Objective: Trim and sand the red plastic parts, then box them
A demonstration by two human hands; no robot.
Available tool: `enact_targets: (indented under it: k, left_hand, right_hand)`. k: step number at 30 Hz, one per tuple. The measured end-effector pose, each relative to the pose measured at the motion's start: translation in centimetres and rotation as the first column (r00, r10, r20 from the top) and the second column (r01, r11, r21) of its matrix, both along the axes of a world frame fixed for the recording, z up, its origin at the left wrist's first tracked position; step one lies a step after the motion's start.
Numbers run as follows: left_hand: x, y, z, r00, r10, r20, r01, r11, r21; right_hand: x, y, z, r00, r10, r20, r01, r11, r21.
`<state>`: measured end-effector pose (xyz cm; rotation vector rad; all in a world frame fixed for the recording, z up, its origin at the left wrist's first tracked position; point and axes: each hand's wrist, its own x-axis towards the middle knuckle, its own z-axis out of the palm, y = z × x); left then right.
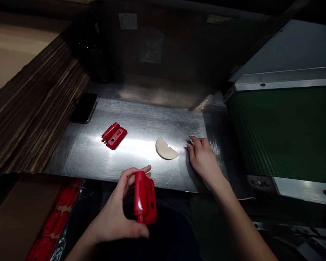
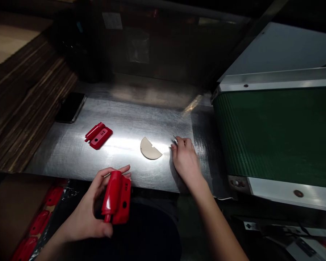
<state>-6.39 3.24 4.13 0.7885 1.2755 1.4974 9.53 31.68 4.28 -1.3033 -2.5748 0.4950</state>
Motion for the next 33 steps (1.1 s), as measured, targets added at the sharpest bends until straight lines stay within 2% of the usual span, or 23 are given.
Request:
enact_targets:
  k: [2, 4, 7, 10, 13, 16, 18, 22, 26, 33]
  left_hand:
    - [0.3, 0.7, -1.1, 0.961, 0.058, 0.27, -0.09, 0.99, 0.106]
    - [0.5, 1.3, -1.7, 0.872, 0.083, 0.482, -0.175, 0.973, 0.149]
    - [0.4, 2.2, -1.9, 0.771, 0.165, 0.615, -0.299, 0.947, 0.121]
    - [-0.1, 2.7, -1.8, 0.742, 0.299, 0.6, -0.42, 0.905, 0.068]
    - [-0.3, 3.0, -1.5, 0.728, 0.405, 0.552, -0.497, 0.868, 0.018]
    - [-0.3, 3.2, -1.1, 0.739, 0.453, 0.499, -0.528, 0.849, 0.012]
    - [-0.3, 3.3, -0.8, 0.767, 0.461, 0.447, -0.532, 0.846, 0.04]
    - [-0.2, 3.5, -0.6, 0.81, 0.493, 0.317, -0.546, 0.832, 0.1]
    - [-0.4, 3.5, -0.7, 0.809, 0.523, 0.268, -0.57, 0.81, 0.14]
    - [-1.0, 3.0, -0.6, 0.805, 0.554, 0.212, -0.588, 0.792, 0.164]
  right_hand:
    - [-1.0, -0.9, -0.3, 0.999, 0.033, 0.023, -0.034, 0.998, 0.058]
    - [-2.4, -2.8, -0.2, 0.992, 0.115, 0.043, -0.118, 0.991, 0.064]
    - [-4.7, -5.5, -0.1, 0.978, 0.196, 0.07, -0.198, 0.98, 0.024]
    - [-5.7, -7.1, 0.6, 0.982, 0.166, 0.089, -0.166, 0.986, -0.013]
    - [-5.0, -8.6, 2.7, 0.98, 0.182, 0.086, -0.174, 0.98, -0.095]
    - [-4.0, -10.8, 5.2, 0.944, 0.303, -0.131, -0.327, 0.913, -0.243]
    - [-3.9, -12.2, 6.2, 0.896, 0.357, -0.265, -0.425, 0.862, -0.276]
    - [-4.8, -13.6, 6.0, 0.903, 0.38, -0.2, -0.421, 0.876, -0.237]
    - [-5.4, -13.7, 5.5, 0.907, 0.386, -0.169, -0.417, 0.878, -0.236]
    - [-5.8, -13.8, 5.9, 0.898, 0.416, -0.142, -0.439, 0.844, -0.307]
